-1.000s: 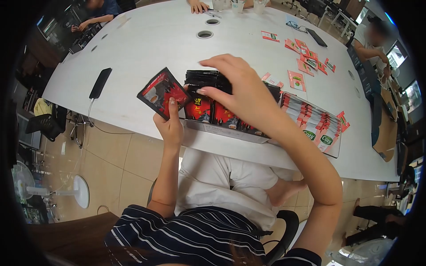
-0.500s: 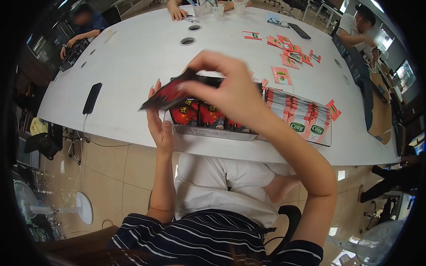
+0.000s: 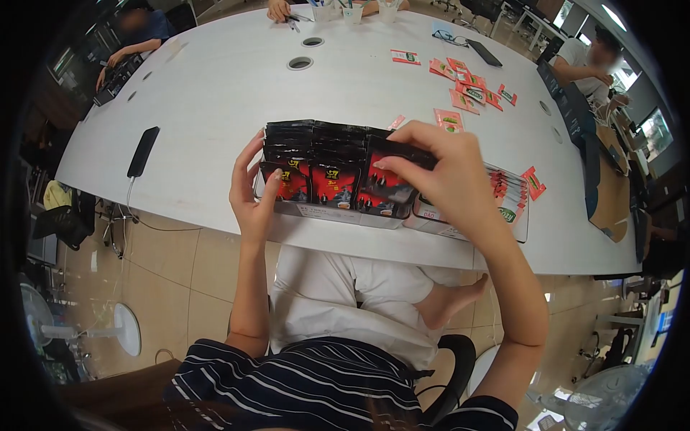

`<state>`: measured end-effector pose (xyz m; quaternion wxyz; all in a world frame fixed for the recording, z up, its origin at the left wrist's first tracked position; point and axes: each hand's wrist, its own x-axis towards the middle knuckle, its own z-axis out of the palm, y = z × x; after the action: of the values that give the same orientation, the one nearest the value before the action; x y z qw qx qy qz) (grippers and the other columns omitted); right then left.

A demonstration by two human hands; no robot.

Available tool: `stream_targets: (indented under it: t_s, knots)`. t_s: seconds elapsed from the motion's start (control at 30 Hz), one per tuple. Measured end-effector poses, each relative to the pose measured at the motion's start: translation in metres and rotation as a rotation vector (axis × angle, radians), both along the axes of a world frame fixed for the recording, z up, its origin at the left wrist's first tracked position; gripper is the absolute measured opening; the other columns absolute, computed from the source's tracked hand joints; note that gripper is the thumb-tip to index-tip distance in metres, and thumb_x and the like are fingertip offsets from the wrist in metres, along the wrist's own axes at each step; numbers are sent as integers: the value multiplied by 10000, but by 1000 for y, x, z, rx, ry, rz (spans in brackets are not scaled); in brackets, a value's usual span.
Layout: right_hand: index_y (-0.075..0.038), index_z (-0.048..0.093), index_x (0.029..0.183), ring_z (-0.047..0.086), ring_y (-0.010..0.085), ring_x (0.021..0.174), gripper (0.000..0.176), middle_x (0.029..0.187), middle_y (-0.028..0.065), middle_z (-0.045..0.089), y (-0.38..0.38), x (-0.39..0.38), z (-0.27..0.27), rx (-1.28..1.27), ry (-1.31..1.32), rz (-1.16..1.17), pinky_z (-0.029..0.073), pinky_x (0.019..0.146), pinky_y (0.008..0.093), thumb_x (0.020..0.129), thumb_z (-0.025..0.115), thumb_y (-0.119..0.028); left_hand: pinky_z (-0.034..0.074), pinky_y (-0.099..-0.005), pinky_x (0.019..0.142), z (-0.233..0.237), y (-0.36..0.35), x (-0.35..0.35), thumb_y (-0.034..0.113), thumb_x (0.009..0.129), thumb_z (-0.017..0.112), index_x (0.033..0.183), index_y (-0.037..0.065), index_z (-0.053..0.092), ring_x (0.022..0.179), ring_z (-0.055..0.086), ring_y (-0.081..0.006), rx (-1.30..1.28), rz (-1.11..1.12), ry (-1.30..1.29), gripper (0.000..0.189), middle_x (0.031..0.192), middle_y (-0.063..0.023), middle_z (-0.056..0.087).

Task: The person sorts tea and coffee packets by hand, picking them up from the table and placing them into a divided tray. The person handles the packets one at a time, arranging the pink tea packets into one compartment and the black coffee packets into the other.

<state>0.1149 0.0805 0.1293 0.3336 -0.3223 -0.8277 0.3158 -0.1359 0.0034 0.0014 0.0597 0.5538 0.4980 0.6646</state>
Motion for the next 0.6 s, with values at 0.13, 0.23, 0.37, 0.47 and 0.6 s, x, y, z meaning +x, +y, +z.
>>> stream_targets:
  t_s: [0.13,0.23,0.37,0.47,0.6]
  knots:
    - [-9,655,900,652,130,732,202,764,73,681,2,-1,-17,-14,-116,-48,500,633,276,747,770,-76,405,-416,1047,2,4,0,44,816,661,1381,47,433,1322,430,-280,-49,-63,-190,610,1449,-139,426]
    - [-56,643,999,606,201,1011,365,1019,96,659,2,-1,-31,295,-405,22,490,775,349,677,807,-108,391,-425,1067,2,3,0,43,819,651,1410,53,400,1340,404,-287,-110,-139,-302,642,1465,-140,401]
    - [-118,550,1212,468,295,1230,677,1306,96,502,-4,-11,-24,524,-462,-34,410,1001,417,606,852,-130,361,-425,1090,5,2,1,34,829,623,1444,58,350,1358,380,-283,-146,-189,-313,673,1469,-149,391]
    - [-153,393,1405,446,322,1242,976,1355,127,439,5,-12,-30,522,-503,-34,367,1047,448,561,883,-167,333,-423,1106,5,3,0,32,837,602,1453,60,334,1367,369,-276,-158,-192,-287,672,1465,-153,394]
    - [-132,229,1500,418,340,1263,1196,1346,162,423,9,-18,-42,462,-655,-35,318,1094,462,517,905,-216,321,-405,1109,4,3,2,38,846,590,1454,45,331,1368,367,-261,-187,-218,-312,661,1460,-154,399]
